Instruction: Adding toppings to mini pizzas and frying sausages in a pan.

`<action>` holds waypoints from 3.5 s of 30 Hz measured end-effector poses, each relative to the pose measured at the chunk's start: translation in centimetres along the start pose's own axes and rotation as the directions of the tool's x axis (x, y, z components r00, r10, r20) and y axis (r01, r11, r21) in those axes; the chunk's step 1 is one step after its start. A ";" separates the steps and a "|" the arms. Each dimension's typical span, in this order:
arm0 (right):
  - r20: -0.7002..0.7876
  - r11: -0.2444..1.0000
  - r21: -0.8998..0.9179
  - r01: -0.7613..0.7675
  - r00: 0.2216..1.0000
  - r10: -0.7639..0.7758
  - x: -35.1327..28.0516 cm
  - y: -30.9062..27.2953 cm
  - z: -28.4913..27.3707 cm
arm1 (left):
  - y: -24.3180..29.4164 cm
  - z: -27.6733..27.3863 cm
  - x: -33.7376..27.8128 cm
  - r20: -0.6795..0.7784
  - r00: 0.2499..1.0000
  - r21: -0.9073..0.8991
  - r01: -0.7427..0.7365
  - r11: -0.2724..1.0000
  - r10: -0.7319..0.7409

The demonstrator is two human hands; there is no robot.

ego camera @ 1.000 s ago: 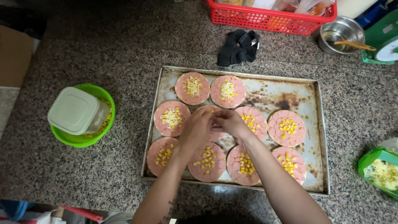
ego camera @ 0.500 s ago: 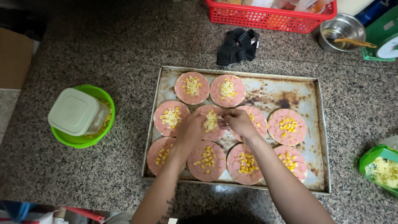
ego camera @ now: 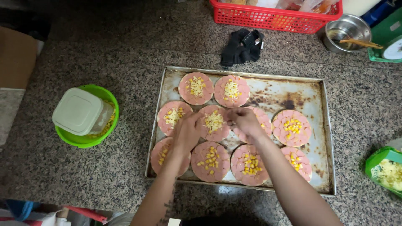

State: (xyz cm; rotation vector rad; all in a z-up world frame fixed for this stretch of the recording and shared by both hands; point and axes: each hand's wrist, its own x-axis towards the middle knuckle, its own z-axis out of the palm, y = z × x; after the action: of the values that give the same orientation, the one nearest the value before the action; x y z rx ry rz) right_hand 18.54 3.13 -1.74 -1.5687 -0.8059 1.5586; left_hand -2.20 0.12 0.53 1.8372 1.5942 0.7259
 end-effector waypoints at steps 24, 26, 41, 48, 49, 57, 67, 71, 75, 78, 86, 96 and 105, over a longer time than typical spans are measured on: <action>-0.223 0.994 -0.008 -0.105 0.970 0.100 -8.0 -7.0 -4.3 | 7.3 -0.7 -1.0 -0.102 0.946 0.038 -0.304 0.952 0.306; -0.174 0.990 0.081 -0.113 0.977 0.126 -7.2 -6.0 -5.5 | 7.3 -0.7 -1.2 -0.107 0.945 0.050 -0.305 0.951 0.308; 0.140 0.625 0.749 -0.219 0.975 0.173 -5.0 -3.6 -8.3 | 11.0 9.3 -0.6 0.160 0.788 0.096 -0.612 0.785 0.594; 0.106 0.768 0.597 -0.232 0.972 0.211 -7.7 -6.2 -8.2 | 12.4 10.3 -1.1 0.117 0.851 0.156 -0.524 0.837 0.511; 0.099 0.761 0.609 -0.223 0.973 0.206 -6.6 -5.2 -8.2 | 12.7 10.3 -1.2 0.128 0.844 0.155 -0.536 0.830 0.521; -0.156 0.884 0.466 0.016 0.986 0.064 -13.1 -6.9 -15.5 | 14.5 14.0 -0.8 0.210 0.925 0.262 -0.364 0.894 0.316; -0.558 0.752 -0.641 -0.153 0.766 -0.320 -17.5 3.0 -42.2 | 31.5 30.0 -3.8 0.381 0.769 -0.233 -0.457 0.859 0.513; -0.510 0.712 -0.679 -0.181 0.814 -0.278 -19.1 3.1 -43.8 | 35.4 35.2 -3.1 0.498 0.684 -0.093 -0.569 0.817 0.533; -0.481 0.715 -0.684 -0.142 0.825 -0.296 -20.0 1.8 -43.3 | 34.2 41.3 -1.8 0.512 0.676 0.144 -0.675 0.723 0.530; -0.486 0.759 -0.637 -0.133 0.834 -0.261 -20.7 0.6 -43.0 | 33.1 42.5 -1.3 0.568 0.647 0.201 -0.709 0.676 0.509; -0.423 0.733 -0.675 -0.081 0.857 -0.295 -19.6 1.5 -44.5 | 36.7 37.3 -2.0 0.557 0.661 0.137 -0.671 0.729 0.504; -0.377 0.782 -0.622 -0.043 0.892 -0.251 -20.5 -1.1 -43.0 | 36.7 35.4 -2.8 0.607 0.711 -0.476 -0.032 0.879 0.355; -0.465 0.685 -0.709 -0.165 0.841 -0.279 -18.1 3.4 -43.9 | 33.2 39.2 -2.1 0.476 0.820 -0.368 -0.142 0.919 0.317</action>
State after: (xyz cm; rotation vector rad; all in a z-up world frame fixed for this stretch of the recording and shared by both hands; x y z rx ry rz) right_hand 61.01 -17.84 2.70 -2.3776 -1.2027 0.6271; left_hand 48.41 -8.71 -1.50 1.7984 0.8496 0.4787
